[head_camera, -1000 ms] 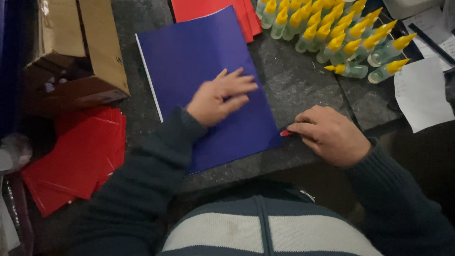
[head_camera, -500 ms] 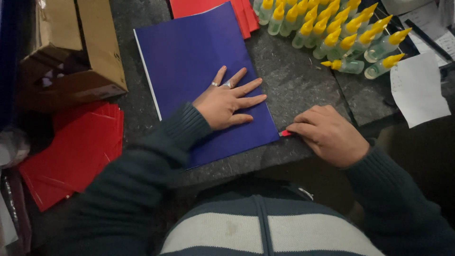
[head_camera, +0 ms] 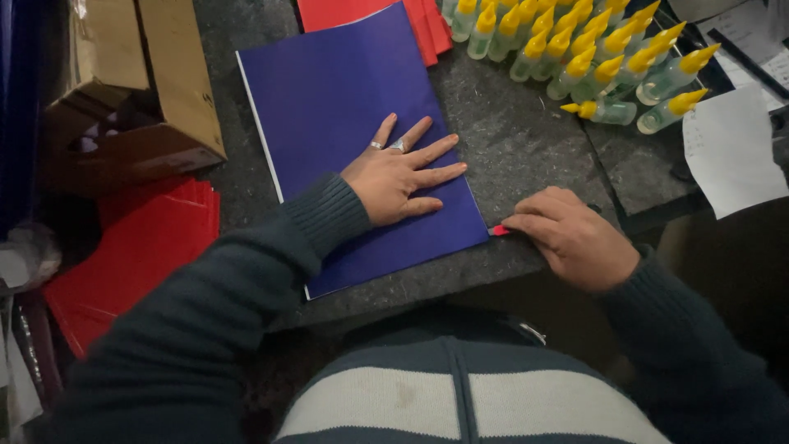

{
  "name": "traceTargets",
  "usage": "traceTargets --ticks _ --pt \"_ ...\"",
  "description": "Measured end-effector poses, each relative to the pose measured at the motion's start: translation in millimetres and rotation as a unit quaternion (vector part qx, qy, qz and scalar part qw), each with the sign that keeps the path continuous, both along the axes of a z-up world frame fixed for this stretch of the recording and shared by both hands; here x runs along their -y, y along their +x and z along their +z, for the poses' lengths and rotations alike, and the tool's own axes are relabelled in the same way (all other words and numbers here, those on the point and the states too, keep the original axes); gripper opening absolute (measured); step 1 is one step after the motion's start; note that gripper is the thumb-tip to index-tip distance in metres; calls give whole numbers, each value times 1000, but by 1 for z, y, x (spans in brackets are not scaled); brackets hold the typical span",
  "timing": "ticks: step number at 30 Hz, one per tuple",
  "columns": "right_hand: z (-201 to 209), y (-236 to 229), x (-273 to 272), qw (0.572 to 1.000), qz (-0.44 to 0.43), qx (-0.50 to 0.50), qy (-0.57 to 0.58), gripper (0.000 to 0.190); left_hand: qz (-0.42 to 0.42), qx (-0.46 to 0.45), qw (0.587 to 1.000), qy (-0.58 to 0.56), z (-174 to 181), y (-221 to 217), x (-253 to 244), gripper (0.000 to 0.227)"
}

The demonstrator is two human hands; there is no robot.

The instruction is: Assembling, trimming, and gluing blue folders at a workstation.

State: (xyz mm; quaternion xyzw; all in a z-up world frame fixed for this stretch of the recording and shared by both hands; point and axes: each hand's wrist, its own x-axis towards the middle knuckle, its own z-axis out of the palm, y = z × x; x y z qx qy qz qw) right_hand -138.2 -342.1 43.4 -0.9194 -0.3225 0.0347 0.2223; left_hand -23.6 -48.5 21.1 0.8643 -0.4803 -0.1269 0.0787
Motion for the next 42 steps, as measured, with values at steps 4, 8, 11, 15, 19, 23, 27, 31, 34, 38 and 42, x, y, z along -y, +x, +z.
traceTargets --ticks 4,8,11,15,19,23,27,31,34,38,42 --pt "-3 -3 -1 1000 -17 -20 13 36 -3 -6 1000 5 0 1 1 62" --pt "-4 -9 -1 999 -32 -14 34 35 -1 -7 1000 9 -2 2 1 62" --pt "-2 -12 -4 998 -40 -6 40 36 -3 -5 1000 6 -1 1 0 62" --pt "-3 -16 -9 997 -70 -15 26 38 -3 -3 1000 13 -2 2 1 62" --pt "-7 -18 -12 997 -79 -16 6 37 -6 0 1000 15 -4 4 0 63" --pt "-5 -22 -15 995 -94 -9 29 36 -9 6 1000 -2 -8 3 -2 63" --pt "-8 -23 -13 994 -101 -15 35 39 -5 -2 1000 8 -6 4 1 62" --pt "-9 -23 -13 995 -92 3 29 37 -8 2 1000 16 -4 3 0 63" --pt "-9 -26 -14 995 -92 10 36 37 -6 -5 1000 1 -5 3 -1 62" --pt "-13 -35 -17 992 -115 4 56 31 -11 -8 1000 2 -8 5 -1 62" --pt "-12 -41 -28 988 -145 17 59 26 -6 -5 1000 11 -7 4 0 62"
